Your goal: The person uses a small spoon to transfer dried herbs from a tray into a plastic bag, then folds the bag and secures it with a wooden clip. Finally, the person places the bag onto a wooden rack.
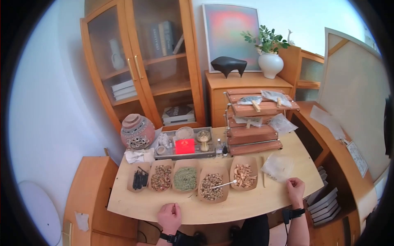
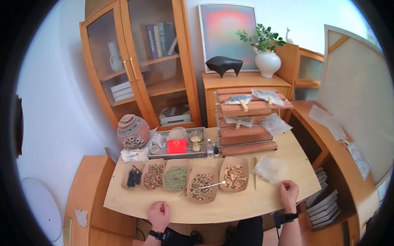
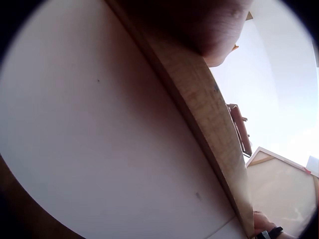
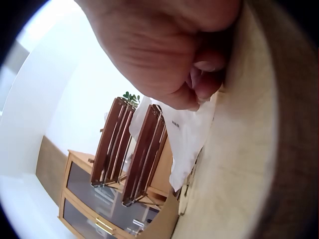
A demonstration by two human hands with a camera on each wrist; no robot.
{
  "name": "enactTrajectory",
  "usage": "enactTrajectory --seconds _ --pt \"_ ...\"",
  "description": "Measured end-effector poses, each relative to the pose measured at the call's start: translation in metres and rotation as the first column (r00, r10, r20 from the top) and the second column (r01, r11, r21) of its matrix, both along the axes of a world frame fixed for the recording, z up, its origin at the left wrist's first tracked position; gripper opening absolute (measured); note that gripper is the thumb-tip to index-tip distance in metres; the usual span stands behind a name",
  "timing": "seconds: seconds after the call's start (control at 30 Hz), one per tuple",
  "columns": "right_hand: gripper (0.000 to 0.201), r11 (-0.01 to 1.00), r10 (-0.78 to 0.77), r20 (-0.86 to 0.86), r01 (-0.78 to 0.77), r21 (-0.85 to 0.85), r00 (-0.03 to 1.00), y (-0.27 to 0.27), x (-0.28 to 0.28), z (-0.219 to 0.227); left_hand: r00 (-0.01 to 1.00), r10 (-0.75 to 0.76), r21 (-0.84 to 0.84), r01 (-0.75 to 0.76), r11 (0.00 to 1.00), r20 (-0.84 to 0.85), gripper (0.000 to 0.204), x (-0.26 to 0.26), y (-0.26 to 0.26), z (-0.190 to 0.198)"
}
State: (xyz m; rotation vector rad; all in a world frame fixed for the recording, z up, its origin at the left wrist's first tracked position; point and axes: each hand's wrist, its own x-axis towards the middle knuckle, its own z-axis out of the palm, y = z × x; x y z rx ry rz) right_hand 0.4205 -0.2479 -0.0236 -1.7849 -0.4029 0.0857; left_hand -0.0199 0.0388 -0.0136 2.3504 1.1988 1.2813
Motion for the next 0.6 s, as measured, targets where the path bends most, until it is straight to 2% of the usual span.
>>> enactTrajectory --seconds 0.17,0.23,0.3,0.47,0.6 --pt "0.013 1.000 0.000 0.059 0.000 -0.002 0.998 0.003 -0.003 0.002 0.999 -0.047 -0.025 0.048 0.999 0.012 0.010 -0.001 -0.003 0.005" --pt "0.015 0.991 0.010 0.151 0.010 -0.131 0.988 0.004 -0.003 0.003 1.000 -0.021 -0.023 0.021 1.000 -0.001 0.010 -0.002 -0.003 0.008" --pt "0.017 0.994 0.001 0.119 0.012 -0.108 0.993 0.008 -0.011 0.011 0.997 -0.074 -0.024 0.074 0.997 -0.010 0.010 -0.003 -0.002 0.008" --pt "0.022 0.978 -0.009 0.140 0.038 -0.206 0.990 0.005 -0.009 0.013 0.996 -0.077 -0.014 0.078 0.997 0.042 0.014 0.002 -0.004 0.009" --pt "0.024 0.944 -0.008 0.183 0.067 -0.323 0.983 0.011 -0.019 0.035 0.998 -0.055 -0.005 0.055 0.998 -0.009 0.014 -0.003 -0.001 0.002"
